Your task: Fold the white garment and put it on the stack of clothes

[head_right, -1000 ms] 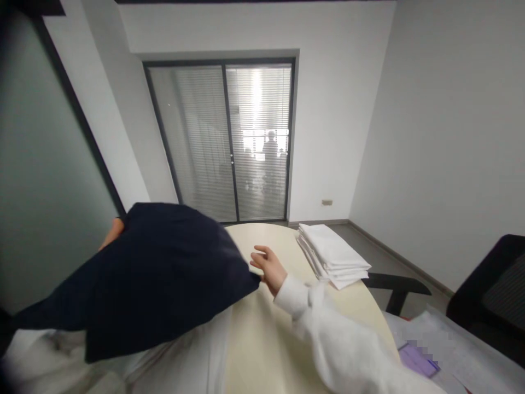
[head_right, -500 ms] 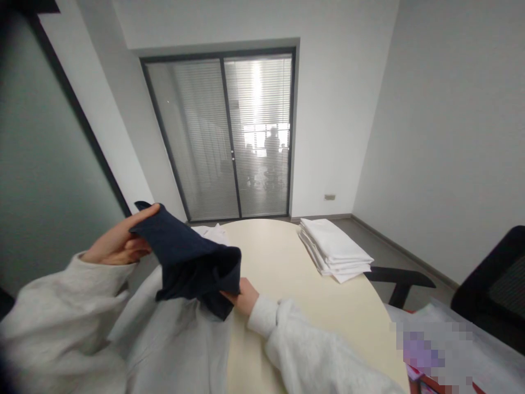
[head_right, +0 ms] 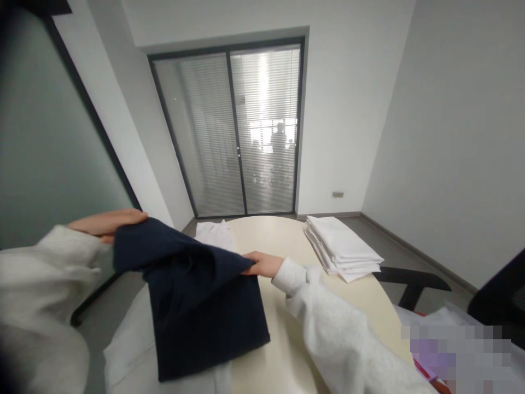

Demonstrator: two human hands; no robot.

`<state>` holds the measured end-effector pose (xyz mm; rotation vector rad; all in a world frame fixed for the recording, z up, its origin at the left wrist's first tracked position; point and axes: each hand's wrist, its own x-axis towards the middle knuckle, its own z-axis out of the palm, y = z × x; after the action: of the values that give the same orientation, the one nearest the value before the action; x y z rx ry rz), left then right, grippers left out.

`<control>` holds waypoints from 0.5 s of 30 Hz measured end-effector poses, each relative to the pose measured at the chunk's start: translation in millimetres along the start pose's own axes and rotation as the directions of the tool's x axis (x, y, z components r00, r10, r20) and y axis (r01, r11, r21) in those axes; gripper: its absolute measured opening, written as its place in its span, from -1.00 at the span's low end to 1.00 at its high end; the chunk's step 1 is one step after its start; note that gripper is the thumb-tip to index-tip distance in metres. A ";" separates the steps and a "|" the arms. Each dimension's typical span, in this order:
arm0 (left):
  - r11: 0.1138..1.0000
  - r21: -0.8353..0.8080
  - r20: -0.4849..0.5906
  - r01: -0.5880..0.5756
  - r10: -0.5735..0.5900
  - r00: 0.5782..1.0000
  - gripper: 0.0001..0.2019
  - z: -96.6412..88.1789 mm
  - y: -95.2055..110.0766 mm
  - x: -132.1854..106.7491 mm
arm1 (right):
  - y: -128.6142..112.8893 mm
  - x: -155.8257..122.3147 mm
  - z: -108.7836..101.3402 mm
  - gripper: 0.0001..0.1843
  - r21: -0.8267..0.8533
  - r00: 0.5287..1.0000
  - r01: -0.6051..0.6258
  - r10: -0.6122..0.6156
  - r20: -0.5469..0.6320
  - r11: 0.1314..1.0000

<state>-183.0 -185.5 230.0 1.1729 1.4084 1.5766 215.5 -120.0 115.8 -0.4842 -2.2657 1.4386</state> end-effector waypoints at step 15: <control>0.609 0.710 0.606 -0.353 -0.274 0.747 -0.36 113.6 -159.1 62.3 | 77.4 46.9 28.7 -0.47 -0.682 0.978 -0.143 -0.005 -0.210 0.718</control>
<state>-107.2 -64.0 83.0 2.0475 1.5668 0.2937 166.0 -87.4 41.7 -0.8969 -2.5783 0.4566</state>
